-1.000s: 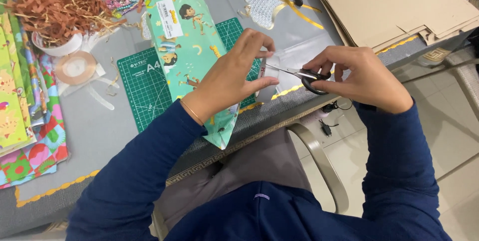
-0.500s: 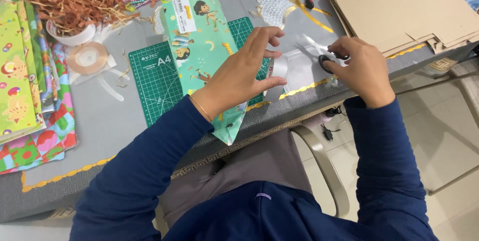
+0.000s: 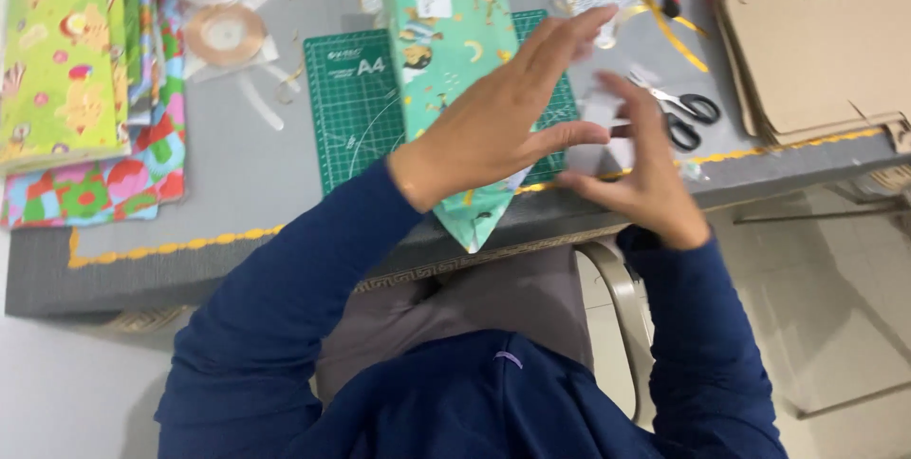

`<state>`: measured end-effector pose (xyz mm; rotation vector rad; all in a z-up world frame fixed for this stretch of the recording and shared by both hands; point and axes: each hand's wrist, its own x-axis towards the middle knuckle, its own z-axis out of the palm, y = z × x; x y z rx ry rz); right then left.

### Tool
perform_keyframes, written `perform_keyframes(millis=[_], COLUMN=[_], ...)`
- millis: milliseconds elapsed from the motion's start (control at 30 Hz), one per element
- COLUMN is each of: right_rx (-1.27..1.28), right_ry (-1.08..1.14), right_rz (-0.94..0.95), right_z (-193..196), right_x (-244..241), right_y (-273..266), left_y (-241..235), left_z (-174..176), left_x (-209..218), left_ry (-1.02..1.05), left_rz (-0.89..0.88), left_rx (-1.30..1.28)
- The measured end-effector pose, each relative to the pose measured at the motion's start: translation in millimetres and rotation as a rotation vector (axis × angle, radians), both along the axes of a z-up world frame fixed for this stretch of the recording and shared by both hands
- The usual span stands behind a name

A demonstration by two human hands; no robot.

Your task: The person wraps a small brown cardboard box with patterned gift wrap. They place the box on tissue paper, fold the wrap around it, and secure the seams with clear tape using scissors to cut the tape. The person folds and tapes both ends of the package to complete the wrapping.

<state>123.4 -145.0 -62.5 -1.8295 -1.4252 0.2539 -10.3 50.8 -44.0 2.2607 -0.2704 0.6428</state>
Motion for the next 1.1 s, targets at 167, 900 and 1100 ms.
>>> perform_keyframes(millis=[167,900,1100], right_rx=[-0.231,-0.081,0.120], right_ry=[-0.511,-1.198,-0.841], right_rz=[-0.373,0.332,0.411], right_z=[2.5,-65.3,-40.9], right_x=[30.2,-37.5,-61.9], right_y=[-23.6,23.4,35.7], left_y=[27.6,23.1,12.5], left_z=[5.3,-55.9,-56.9], left_x=[-78.1,-103.8,-97.5], left_ry=[0.002,-0.156,-0.201], left_rz=[0.175,0.400,0.471], left_rx=[0.300,0.487,0.393])
